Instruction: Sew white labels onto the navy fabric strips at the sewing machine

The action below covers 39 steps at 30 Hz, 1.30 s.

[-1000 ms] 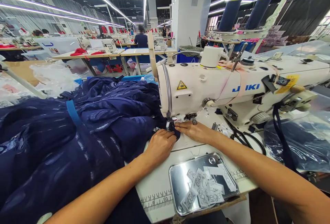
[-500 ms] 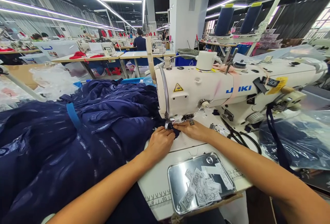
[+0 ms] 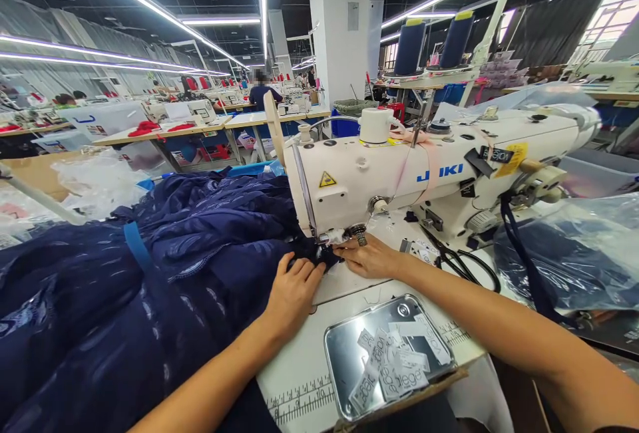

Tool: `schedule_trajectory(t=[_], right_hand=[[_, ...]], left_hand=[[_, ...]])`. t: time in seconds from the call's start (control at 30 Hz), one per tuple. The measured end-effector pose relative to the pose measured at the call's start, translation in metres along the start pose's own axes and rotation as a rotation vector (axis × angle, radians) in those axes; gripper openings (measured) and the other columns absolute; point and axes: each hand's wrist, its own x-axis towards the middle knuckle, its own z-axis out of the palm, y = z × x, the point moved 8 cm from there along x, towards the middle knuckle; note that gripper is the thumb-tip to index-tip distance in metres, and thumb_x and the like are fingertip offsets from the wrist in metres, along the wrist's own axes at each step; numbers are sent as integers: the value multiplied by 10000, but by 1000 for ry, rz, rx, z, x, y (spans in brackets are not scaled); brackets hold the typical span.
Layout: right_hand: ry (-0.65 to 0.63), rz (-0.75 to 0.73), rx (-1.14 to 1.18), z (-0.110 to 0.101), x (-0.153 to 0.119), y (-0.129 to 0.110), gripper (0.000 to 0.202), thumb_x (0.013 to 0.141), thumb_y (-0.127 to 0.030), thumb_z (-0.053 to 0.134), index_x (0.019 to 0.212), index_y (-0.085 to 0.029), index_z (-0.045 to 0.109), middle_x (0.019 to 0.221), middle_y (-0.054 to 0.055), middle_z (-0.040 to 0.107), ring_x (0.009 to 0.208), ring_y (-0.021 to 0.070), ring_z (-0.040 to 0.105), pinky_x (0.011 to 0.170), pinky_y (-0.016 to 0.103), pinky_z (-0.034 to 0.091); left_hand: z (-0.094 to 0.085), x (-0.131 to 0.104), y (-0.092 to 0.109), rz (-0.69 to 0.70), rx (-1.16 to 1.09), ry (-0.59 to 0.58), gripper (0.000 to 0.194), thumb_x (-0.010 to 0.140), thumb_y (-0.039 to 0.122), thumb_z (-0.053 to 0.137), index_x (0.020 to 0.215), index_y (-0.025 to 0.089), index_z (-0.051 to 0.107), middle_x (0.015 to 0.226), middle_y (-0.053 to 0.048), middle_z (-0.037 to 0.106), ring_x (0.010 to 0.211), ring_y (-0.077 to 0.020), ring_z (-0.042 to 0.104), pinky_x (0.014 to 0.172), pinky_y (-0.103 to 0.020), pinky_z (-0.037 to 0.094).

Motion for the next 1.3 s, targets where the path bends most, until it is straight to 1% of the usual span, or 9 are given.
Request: schedule_trajectory(t=[0.17, 0.27, 0.33, 0.43, 0.53, 0.7, 0.97, 1.13, 1.3], right_hand=[[-31, 51, 60, -3, -5, -15, 294, 789, -221, 502, 1034, -105, 615, 980, 117, 608, 876, 216, 555, 753, 350, 467], [-39, 84, 39, -2, -5, -22, 299, 814, -236, 491, 1060, -100, 593, 982, 124, 580, 904, 229, 526, 772, 372, 453], [-39, 97, 35, 0, -5, -22, 278, 826, -228, 478, 1050, -111, 594, 990, 125, 568, 903, 228, 518, 782, 384, 447], [-26, 114, 99, 3, -4, -18, 267, 823, -201, 479, 1050, -122, 597, 995, 120, 562, 902, 216, 519, 797, 380, 444], [7, 147, 225, 5, -5, -8, 251, 811, -158, 482, 1022, -144, 618, 973, 96, 574, 899, 189, 534, 804, 353, 452], [87, 178, 384, 6, -8, 4, 205, 802, -134, 495, 925, -183, 652, 959, 60, 599, 927, 162, 546, 848, 325, 444], [52, 54, 157, -4, -7, -15, 248, 863, -172, 408, 973, -139, 628, 949, 100, 587, 880, 188, 535, 776, 339, 461], [44, 17, 108, -7, -6, -20, 257, 873, -186, 383, 960, -142, 621, 945, 107, 586, 864, 181, 538, 754, 325, 462], [49, 1, 92, -6, -6, -20, 261, 868, -181, 380, 964, -145, 619, 944, 103, 595, 863, 184, 544, 761, 332, 464]], left_hand=[[4, 10, -50, -253, -163, -26, 315, 695, 27, 401, 907, 152, 598, 830, -57, 652, 801, -198, 588, 833, -422, 402], [9, 15, -60, -332, -254, -42, 326, 663, 41, 404, 888, 167, 602, 848, -44, 648, 816, -190, 586, 823, -410, 405], [8, 17, -52, -294, -236, -34, 327, 655, 69, 442, 919, 173, 604, 910, -60, 632, 880, -209, 568, 850, -432, 383], [4, 18, -28, -99, -106, -11, 295, 691, 140, 513, 965, 187, 609, 973, -83, 609, 977, -257, 515, 910, -496, 309], [5, 18, -11, 42, 4, 23, 194, 773, 176, 502, 919, 192, 629, 899, -69, 625, 938, -249, 512, 895, -480, 306], [12, 19, -4, 133, 16, 52, 210, 836, 150, 442, 788, 206, 638, 747, -25, 624, 823, -191, 520, 818, -403, 331], [12, 14, -7, 154, -113, -23, 204, 845, 149, 435, 881, 201, 630, 948, -29, 659, 970, -205, 518, 875, -427, 289], [13, 6, -9, 124, -180, -155, 267, 832, 112, 420, 1009, 197, 600, 1069, -41, 635, 1014, -226, 500, 805, -408, 333], [13, 5, -9, 106, -169, -182, 292, 820, 97, 429, 1042, 197, 591, 1089, -47, 626, 1008, -237, 493, 795, -412, 344]])
